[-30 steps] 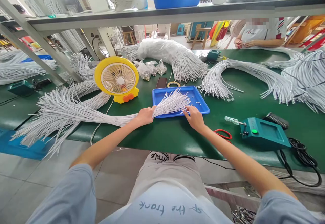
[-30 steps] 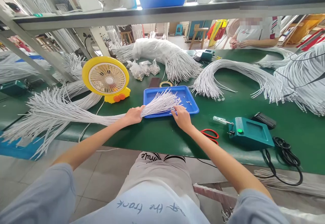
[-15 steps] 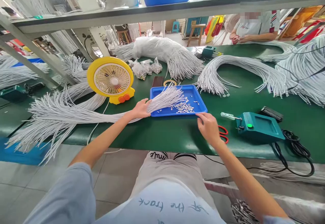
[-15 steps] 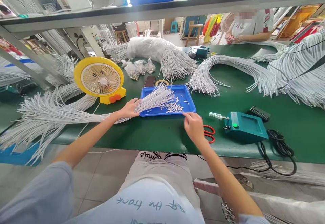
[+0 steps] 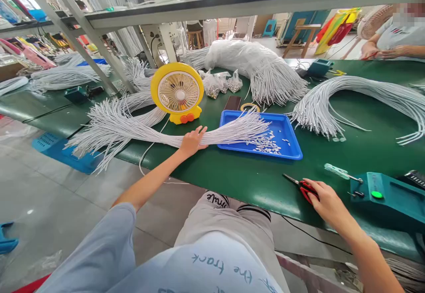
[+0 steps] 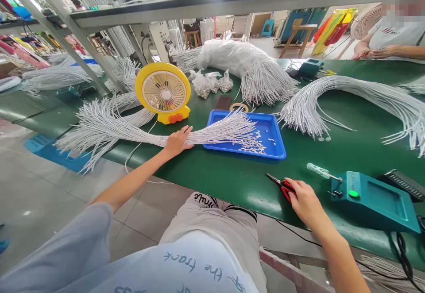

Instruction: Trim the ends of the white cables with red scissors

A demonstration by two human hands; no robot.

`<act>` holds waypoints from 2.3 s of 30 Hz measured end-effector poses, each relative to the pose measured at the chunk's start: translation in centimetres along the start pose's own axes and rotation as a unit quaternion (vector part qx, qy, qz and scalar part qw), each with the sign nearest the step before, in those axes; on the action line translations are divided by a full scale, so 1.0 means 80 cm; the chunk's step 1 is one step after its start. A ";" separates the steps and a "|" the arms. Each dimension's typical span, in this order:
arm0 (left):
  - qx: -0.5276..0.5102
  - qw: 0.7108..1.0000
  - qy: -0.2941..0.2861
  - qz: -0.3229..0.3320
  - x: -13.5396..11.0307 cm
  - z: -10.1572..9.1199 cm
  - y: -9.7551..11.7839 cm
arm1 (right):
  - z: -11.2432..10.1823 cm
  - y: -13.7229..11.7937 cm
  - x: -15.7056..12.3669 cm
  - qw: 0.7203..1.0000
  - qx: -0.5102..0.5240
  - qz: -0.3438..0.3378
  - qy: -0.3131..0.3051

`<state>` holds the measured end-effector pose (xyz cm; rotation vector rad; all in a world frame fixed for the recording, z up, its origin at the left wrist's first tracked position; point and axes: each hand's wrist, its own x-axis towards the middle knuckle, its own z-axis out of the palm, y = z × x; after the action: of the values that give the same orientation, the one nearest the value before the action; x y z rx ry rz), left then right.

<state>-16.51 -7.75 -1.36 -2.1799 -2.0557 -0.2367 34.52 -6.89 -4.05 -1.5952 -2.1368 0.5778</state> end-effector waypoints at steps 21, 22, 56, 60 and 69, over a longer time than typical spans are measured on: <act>-0.113 0.984 0.023 0.134 0.080 0.010 0.120 | 0.077 -0.096 0.155 0.873 0.408 0.019 0.266; -0.113 0.985 0.027 0.125 0.081 0.012 0.122 | 0.078 -0.094 0.155 0.863 0.420 0.010 0.281; -0.803 0.560 -0.205 -0.005 0.057 0.052 0.240 | 0.089 -0.144 0.109 0.812 0.564 -0.025 0.149; -0.817 0.537 -0.210 -0.013 0.057 0.053 0.238 | 0.090 -0.145 0.107 0.821 0.552 -0.006 0.148; -0.821 0.534 -0.198 -0.021 0.058 0.051 0.238 | 0.089 -0.149 0.100 0.838 0.535 -0.029 0.104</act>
<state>2.86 -3.56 -4.19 -2.8879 -2.1395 -2.9951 19.07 -2.88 -2.74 -0.8683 -1.2386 1.2197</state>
